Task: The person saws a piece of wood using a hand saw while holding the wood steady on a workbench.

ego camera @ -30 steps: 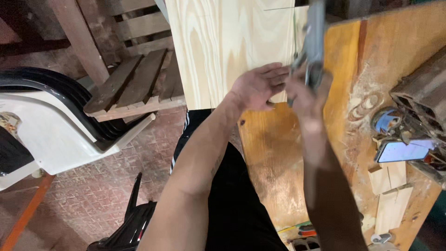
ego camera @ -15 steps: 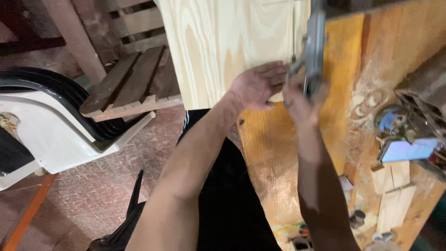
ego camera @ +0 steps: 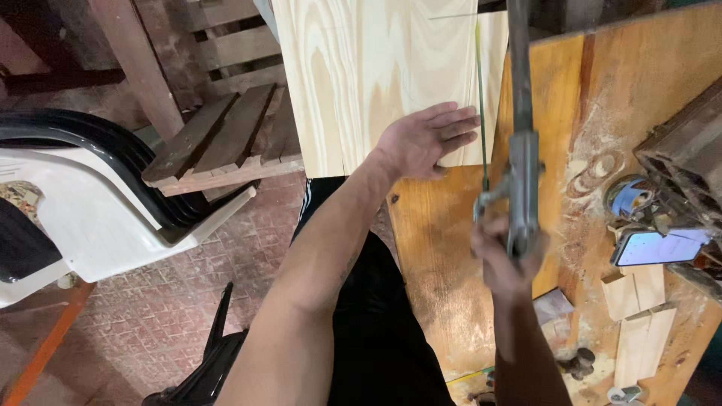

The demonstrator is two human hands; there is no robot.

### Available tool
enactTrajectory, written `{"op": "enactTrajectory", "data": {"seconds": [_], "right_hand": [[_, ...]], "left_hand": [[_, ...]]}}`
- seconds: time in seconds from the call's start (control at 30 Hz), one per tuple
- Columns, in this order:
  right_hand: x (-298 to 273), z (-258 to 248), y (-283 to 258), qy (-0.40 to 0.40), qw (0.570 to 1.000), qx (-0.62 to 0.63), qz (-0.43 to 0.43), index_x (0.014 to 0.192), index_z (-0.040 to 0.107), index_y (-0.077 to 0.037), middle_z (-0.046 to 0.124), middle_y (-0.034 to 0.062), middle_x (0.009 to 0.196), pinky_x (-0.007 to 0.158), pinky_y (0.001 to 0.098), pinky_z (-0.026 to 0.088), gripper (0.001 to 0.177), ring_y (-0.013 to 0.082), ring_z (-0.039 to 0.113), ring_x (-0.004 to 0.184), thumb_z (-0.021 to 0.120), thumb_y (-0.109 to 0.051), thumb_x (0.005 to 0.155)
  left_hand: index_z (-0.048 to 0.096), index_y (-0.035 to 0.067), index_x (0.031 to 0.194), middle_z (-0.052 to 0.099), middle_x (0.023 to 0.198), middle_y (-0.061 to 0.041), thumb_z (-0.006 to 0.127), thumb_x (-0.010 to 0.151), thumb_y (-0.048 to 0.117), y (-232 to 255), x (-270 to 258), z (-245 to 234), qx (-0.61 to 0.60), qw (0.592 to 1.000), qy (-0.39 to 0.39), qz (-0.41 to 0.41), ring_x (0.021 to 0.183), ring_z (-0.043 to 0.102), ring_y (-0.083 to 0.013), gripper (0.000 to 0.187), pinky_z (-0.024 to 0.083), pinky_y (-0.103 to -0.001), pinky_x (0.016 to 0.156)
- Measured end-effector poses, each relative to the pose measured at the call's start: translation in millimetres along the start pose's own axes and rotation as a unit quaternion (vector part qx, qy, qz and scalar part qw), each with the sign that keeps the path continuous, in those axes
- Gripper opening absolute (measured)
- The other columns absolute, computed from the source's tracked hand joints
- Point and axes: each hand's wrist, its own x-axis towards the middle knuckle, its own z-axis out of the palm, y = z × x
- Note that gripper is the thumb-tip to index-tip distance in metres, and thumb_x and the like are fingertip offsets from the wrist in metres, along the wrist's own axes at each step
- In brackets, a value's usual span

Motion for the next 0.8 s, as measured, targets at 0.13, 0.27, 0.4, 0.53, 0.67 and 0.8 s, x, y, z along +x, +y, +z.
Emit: {"op": "enactTrajectory", "data": {"seconds": [0.13, 0.27, 0.4, 0.53, 0.67, 0.8], "right_hand": [[-14, -1, 11, -0.017, 0.997, 0.072, 0.002, 0.065, 0.053, 0.005, 0.047, 0.0122, 0.047, 0.041, 0.0316, 0.039, 0.019, 0.0287, 0.049, 0.033, 0.068, 0.012, 0.075], [-7, 22, 12, -0.051, 0.995, 0.07, -0.041, 0.06, 0.05, 0.004, 0.038, 0.0107, 0.046, 0.038, 0.0329, 0.034, 0.022, 0.0246, 0.043, 0.032, 0.069, 0.012, 0.068], [-17, 12, 29, -0.057, 0.991, 0.099, -0.067, 0.061, 0.047, 0.003, 0.037, 0.0078, 0.047, 0.036, 0.0312, 0.031, 0.023, 0.0214, 0.04, 0.032, 0.064, 0.016, 0.072], [-6, 13, 12, -0.094, 0.991, 0.061, -0.068, 0.059, 0.051, 0.002, 0.032, 0.0068, 0.047, 0.036, 0.0303, 0.029, 0.023, 0.0208, 0.036, 0.03, 0.063, 0.014, 0.073], [-5, -1, 18, -0.086, 0.994, 0.022, -0.068, 0.065, 0.053, 0.004, 0.043, 0.01, 0.054, 0.039, 0.0296, 0.037, 0.018, 0.0206, 0.046, 0.038, 0.065, 0.011, 0.075], [15, -13, -20, -0.078, 0.995, 0.065, 0.0, 0.068, 0.033, -0.007, 0.026, 0.0049, 0.059, 0.045, 0.0358, 0.027, 0.022, 0.0176, 0.034, 0.042, 0.047, 0.005, 0.079]], "left_hand": [[0.036, 0.029, 0.161, 0.023, 0.171, 0.011, 0.049, 0.093, 0.063, -3, 4, 6, 0.0, 1.0, 0.01, 0.014, 0.158, 0.006, -0.0109, 0.077, 0.0, -0.033, 0.133], [0.04, 0.026, 0.159, 0.028, 0.169, 0.008, 0.048, 0.095, 0.059, -6, -1, 3, -0.029, 0.999, 0.004, 0.024, 0.158, 0.01, -0.0128, 0.072, 0.002, -0.035, 0.133], [0.037, 0.025, 0.161, 0.028, 0.17, 0.007, 0.049, 0.096, 0.059, -7, 3, 10, -0.014, 0.999, 0.005, 0.033, 0.158, 0.011, -0.014, 0.074, 0.004, -0.035, 0.134], [0.036, 0.025, 0.162, 0.026, 0.17, 0.006, 0.044, 0.098, 0.057, -5, 2, 7, -0.019, 0.999, -0.005, 0.039, 0.158, 0.009, -0.014, 0.071, 0.001, -0.035, 0.131], [0.042, 0.022, 0.159, 0.029, 0.169, 0.004, 0.05, 0.096, 0.056, -7, 7, 21, -0.044, 0.998, 0.045, 0.029, 0.158, 0.011, -0.016, 0.072, 0.005, -0.036, 0.133], [0.026, 0.019, 0.166, 0.008, 0.173, -0.007, 0.038, 0.099, 0.069, -13, 19, 42, -0.029, 0.996, 0.044, 0.077, 0.158, -0.003, -0.0237, 0.084, -0.005, -0.044, 0.129]]}}
